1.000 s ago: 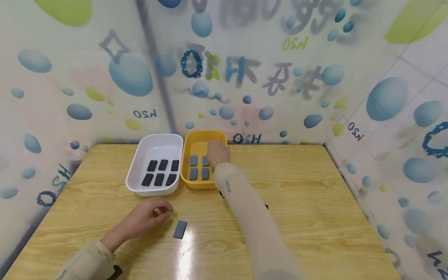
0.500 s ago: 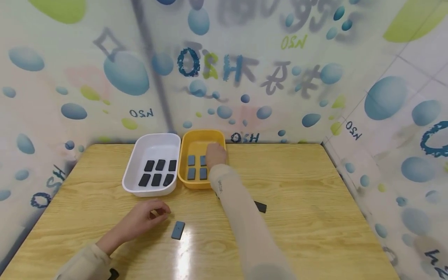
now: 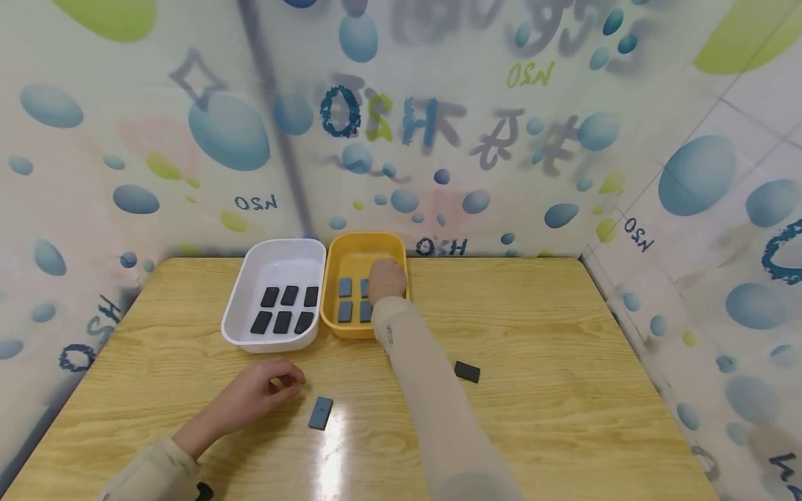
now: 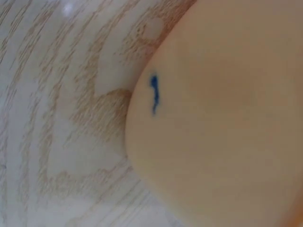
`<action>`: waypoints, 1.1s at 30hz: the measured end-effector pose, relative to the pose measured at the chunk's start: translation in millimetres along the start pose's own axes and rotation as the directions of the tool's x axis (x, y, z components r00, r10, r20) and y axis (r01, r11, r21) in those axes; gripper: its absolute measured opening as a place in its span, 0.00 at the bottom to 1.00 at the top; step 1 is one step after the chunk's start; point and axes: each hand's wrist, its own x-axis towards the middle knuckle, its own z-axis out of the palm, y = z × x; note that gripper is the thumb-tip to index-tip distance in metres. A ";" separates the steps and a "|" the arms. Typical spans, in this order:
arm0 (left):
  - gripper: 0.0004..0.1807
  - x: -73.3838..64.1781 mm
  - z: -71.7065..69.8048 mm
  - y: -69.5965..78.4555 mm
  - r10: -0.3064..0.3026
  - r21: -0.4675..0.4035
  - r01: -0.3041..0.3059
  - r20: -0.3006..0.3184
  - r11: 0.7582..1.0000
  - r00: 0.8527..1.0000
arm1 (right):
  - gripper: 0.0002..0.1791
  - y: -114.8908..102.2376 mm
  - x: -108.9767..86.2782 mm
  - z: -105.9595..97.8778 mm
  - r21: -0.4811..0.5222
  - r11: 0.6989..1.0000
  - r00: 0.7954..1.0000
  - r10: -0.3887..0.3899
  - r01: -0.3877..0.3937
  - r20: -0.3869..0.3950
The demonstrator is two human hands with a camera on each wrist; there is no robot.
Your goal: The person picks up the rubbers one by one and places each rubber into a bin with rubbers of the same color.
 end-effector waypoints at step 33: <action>0.06 0.2 -7.6 6.9 -0.032 0.020 0.032 0.002 0.999 0.999 | 0.13 33.6 -49.1 -75.5 0.098 0.963 0.968 -0.252 0.250 0.014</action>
